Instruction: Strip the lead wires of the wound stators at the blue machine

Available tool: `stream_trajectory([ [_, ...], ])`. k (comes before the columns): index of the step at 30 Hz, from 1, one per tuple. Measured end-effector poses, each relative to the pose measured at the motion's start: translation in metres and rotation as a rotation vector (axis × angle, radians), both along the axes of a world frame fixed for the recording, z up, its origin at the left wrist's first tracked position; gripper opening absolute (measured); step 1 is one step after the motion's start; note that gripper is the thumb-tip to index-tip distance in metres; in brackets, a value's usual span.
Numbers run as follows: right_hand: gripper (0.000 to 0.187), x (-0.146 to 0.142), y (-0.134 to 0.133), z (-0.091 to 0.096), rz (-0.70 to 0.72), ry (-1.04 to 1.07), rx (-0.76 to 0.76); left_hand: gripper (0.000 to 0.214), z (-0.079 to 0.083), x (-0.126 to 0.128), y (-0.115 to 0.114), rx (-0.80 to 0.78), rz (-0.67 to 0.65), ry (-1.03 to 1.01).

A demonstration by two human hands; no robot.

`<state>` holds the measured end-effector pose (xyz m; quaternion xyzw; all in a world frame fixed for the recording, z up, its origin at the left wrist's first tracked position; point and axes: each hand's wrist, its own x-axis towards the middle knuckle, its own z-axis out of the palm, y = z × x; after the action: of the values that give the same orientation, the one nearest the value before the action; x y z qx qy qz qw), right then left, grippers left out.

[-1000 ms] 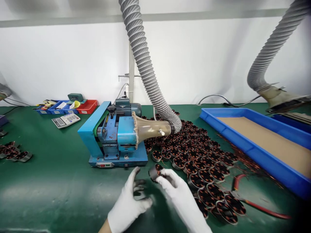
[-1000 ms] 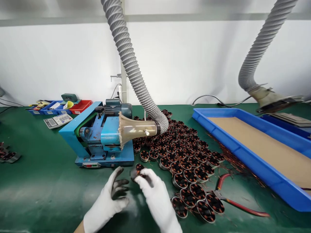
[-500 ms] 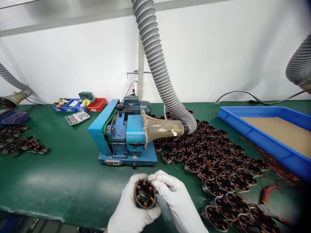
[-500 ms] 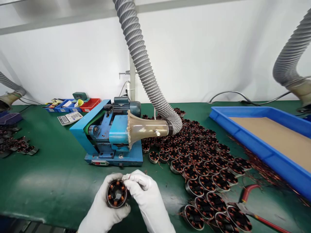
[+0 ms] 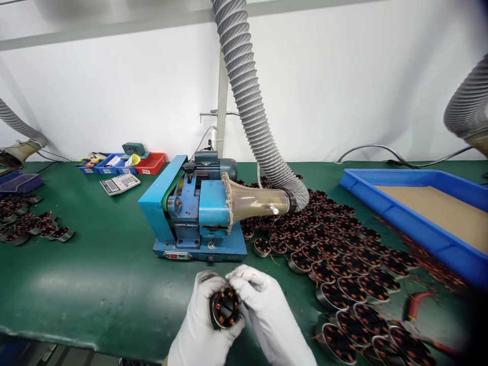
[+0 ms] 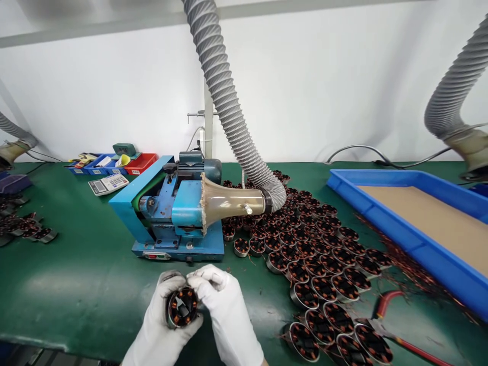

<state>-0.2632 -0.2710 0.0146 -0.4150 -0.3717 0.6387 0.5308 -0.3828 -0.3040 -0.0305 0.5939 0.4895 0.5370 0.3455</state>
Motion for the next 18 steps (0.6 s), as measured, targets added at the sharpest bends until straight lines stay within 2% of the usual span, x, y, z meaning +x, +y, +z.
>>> stream_trajectory([
  [2,0.021,0.004,-0.001,0.000,-0.069,0.215,-0.055,0.037,0.002,0.002,0.000,0.019,0.133,-0.043],
  [5,0.021,0.020,-0.002,0.005,-0.132,0.443,-0.004,0.043,0.008,0.001,0.000,-0.104,0.232,-0.119],
  [7,0.018,0.026,-0.001,0.009,-0.113,0.399,0.031,0.046,0.011,0.000,0.002,-0.201,0.222,-0.174],
  [9,0.025,0.020,0.001,0.010,-0.027,0.221,-0.002,0.045,0.012,0.000,0.003,-0.222,0.176,-0.191],
  [11,0.032,0.007,0.004,0.008,0.029,0.023,-0.028,0.042,0.011,0.002,0.004,-0.149,0.135,-0.152],
  [14,0.017,-0.011,0.010,0.005,-0.026,-0.102,0.006,0.041,0.007,0.003,0.004,0.022,0.104,-0.034],
  [16,0.015,-0.012,0.017,0.007,-0.043,-0.023,0.005,0.043,0.004,0.000,0.003,0.122,0.062,0.060],
  [18,0.018,-0.002,0.025,0.012,-0.048,0.149,-0.006,0.045,0.002,-0.004,0.001,0.189,0.011,0.119],
])
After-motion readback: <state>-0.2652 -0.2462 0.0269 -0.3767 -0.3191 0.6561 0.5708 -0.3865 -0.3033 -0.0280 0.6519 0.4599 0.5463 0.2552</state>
